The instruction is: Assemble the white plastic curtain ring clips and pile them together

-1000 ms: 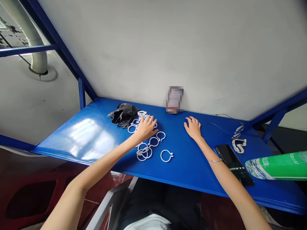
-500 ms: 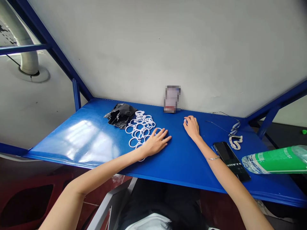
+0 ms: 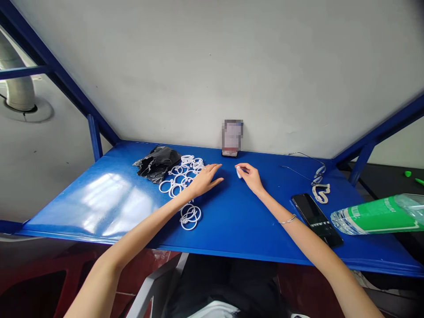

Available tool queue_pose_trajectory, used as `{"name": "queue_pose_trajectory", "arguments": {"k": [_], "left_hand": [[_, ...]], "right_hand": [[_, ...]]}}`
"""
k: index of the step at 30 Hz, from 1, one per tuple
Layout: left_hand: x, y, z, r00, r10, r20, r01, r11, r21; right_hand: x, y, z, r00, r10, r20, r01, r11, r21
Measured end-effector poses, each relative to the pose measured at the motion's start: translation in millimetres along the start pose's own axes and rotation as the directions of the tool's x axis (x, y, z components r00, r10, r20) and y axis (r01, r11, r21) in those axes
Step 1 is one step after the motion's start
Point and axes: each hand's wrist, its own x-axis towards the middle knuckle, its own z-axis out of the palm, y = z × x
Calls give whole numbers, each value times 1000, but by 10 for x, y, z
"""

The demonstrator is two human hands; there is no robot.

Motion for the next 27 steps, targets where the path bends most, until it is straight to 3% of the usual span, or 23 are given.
{"name": "queue_pose_trajectory", "arguments": {"k": [4, 9, 13, 18, 23, 27], "left_hand": [[146, 148, 204, 999, -40, -29, 29, 951, -308], [196, 234, 309, 992, -117, -46, 76, 850, -522], [179, 247, 271, 985, -169, -31, 116, 787, -606], [169, 215, 271, 969, -240, 53, 202, 660, -724], [135, 217, 213, 964, -245, 99, 235, 622, -747], [119, 207, 178, 941, -314, 129, 292, 558, -777]], "right_hand": [[-98, -69, 184, 998, 38, 57, -51, 965, 258], [-141, -74, 222, 998, 54, 25, -59, 957, 283], [-137, -44, 213, 1000, 24, 15, -27, 983, 184], [-163, -88, 213, 999, 21, 39, -29, 979, 204], [-161, -121, 182, 999, 47, 27, -51, 983, 174], [-157, -75, 175, 996, 79, 41, -87, 969, 233]]}}
